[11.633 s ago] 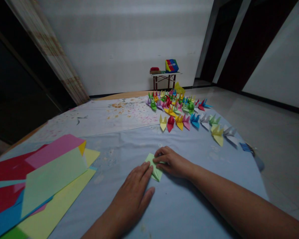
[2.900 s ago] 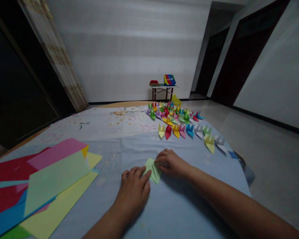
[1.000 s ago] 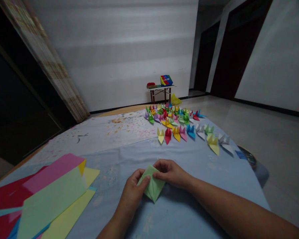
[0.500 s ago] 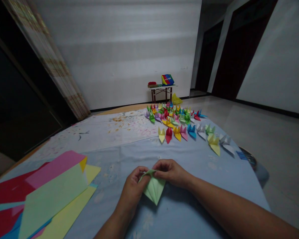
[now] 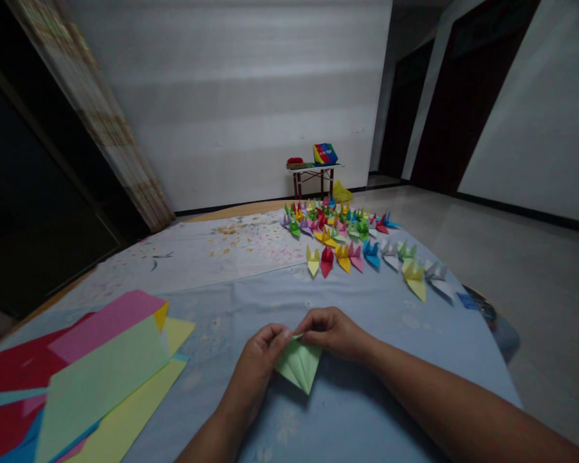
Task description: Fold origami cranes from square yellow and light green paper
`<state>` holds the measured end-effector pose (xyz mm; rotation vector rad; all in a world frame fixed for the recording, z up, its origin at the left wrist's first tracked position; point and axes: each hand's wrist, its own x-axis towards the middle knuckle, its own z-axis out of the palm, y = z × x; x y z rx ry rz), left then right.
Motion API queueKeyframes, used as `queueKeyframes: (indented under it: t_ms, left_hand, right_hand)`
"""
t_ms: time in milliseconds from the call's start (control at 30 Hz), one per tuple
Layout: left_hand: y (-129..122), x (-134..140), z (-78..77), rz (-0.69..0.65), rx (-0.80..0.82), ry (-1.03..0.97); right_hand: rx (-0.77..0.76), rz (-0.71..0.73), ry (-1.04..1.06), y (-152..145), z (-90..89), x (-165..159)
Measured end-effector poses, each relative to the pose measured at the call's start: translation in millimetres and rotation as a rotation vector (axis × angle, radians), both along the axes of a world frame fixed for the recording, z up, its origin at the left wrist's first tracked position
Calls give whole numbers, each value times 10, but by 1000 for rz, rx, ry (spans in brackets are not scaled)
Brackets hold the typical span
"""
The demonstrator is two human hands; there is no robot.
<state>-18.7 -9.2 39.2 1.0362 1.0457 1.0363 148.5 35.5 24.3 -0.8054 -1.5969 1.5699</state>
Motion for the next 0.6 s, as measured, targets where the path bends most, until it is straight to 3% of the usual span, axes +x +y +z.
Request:
queueKeyframes:
  t_ms: [267, 433, 600]
  left_hand:
    - [4, 19, -13, 57, -12, 25]
    - [-8, 18, 17, 51, 35, 93]
    - [11, -9, 4, 41, -1, 140]
  right_hand:
    - [86, 17, -38, 17, 74, 106]
    - [-6, -8, -142, -1, 67, 70]
    - [-66, 5, -90, -5, 39, 65]
